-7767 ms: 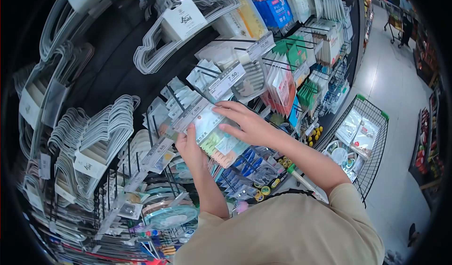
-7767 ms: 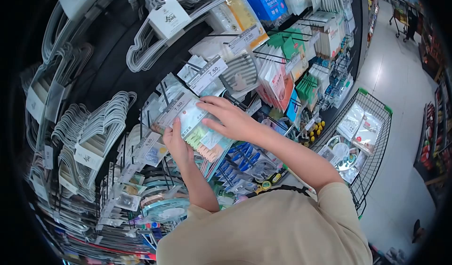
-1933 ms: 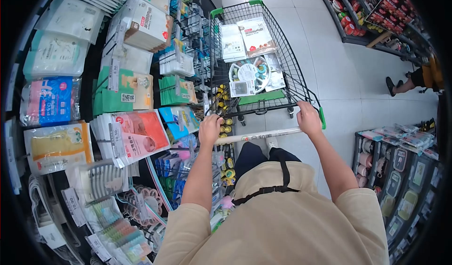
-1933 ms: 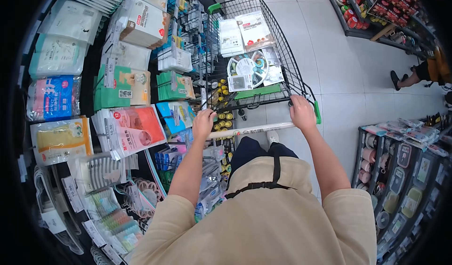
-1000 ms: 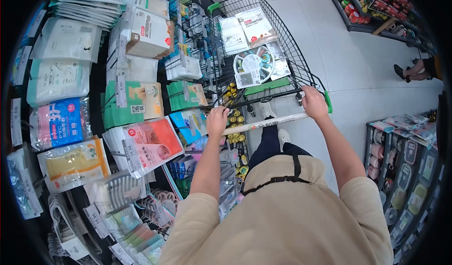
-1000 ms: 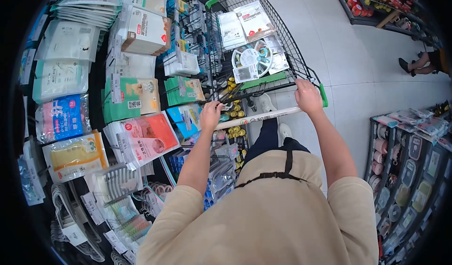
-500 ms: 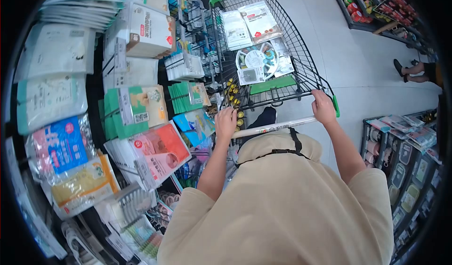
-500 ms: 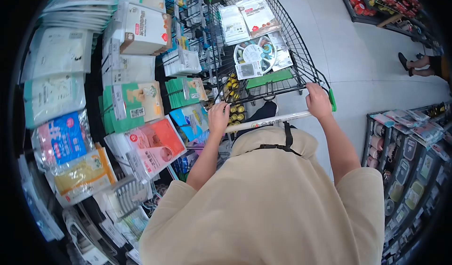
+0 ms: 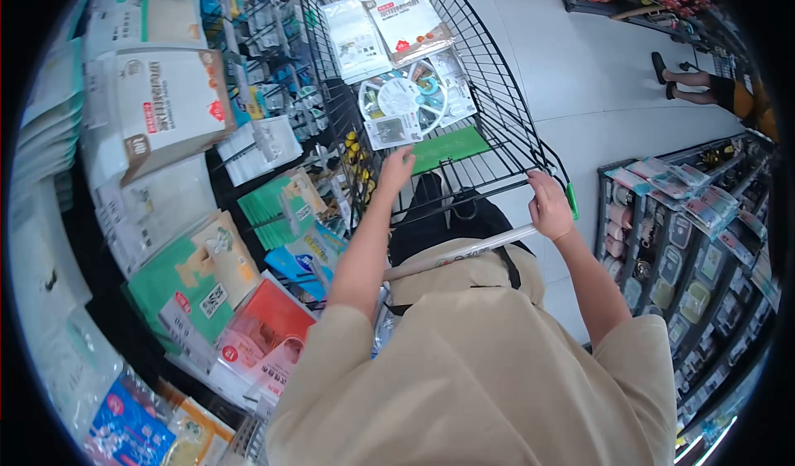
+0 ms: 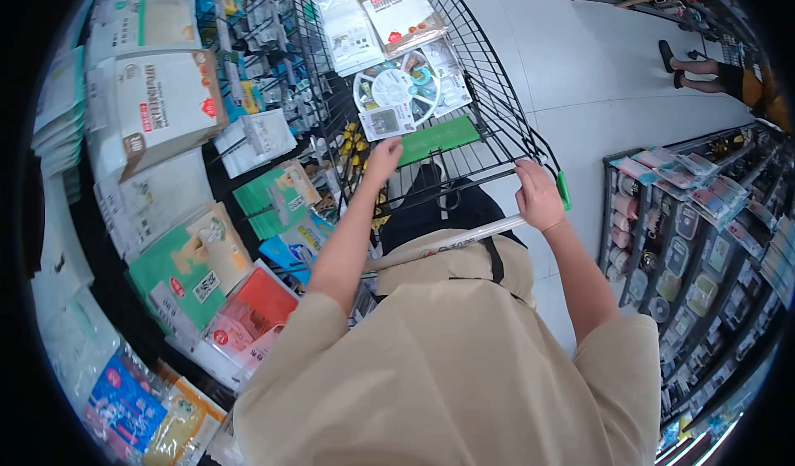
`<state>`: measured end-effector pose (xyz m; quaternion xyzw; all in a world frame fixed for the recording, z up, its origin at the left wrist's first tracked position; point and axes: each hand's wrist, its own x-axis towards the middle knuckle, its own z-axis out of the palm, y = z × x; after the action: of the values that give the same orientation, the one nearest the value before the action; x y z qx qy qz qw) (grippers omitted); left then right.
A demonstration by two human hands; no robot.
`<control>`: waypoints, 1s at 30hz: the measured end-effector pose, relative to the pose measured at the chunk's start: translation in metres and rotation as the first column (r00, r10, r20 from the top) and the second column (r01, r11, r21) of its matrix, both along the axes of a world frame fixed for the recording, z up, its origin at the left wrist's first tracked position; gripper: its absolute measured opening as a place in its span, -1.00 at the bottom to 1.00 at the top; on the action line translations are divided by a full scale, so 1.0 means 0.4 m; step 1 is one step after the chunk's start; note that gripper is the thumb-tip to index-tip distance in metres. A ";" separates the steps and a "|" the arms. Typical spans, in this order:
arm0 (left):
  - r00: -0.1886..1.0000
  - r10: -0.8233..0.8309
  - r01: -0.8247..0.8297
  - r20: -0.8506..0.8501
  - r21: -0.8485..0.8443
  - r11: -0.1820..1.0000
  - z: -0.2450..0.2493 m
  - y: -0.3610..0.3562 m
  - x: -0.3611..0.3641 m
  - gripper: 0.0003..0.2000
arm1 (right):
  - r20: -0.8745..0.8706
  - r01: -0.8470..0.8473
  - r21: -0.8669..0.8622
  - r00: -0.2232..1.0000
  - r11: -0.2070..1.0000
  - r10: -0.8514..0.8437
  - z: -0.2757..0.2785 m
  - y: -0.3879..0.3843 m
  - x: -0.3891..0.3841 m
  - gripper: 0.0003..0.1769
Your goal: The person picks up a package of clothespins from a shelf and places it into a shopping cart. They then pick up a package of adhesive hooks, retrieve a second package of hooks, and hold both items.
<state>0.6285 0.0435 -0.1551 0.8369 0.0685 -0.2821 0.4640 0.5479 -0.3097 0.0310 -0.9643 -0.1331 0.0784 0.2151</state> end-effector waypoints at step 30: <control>0.943 -0.078 -0.058 0.322 0.393 0.918 0.013 -0.045 0.213 -0.84 | -0.036 -0.034 0.048 0.999 0.998 0.036 -0.032 -0.096 0.194 -0.55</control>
<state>0.7139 0.0255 -0.1497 0.9493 0.0409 -0.1199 0.2877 0.6254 -0.3480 0.0183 -0.9548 -0.1476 0.0967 0.2390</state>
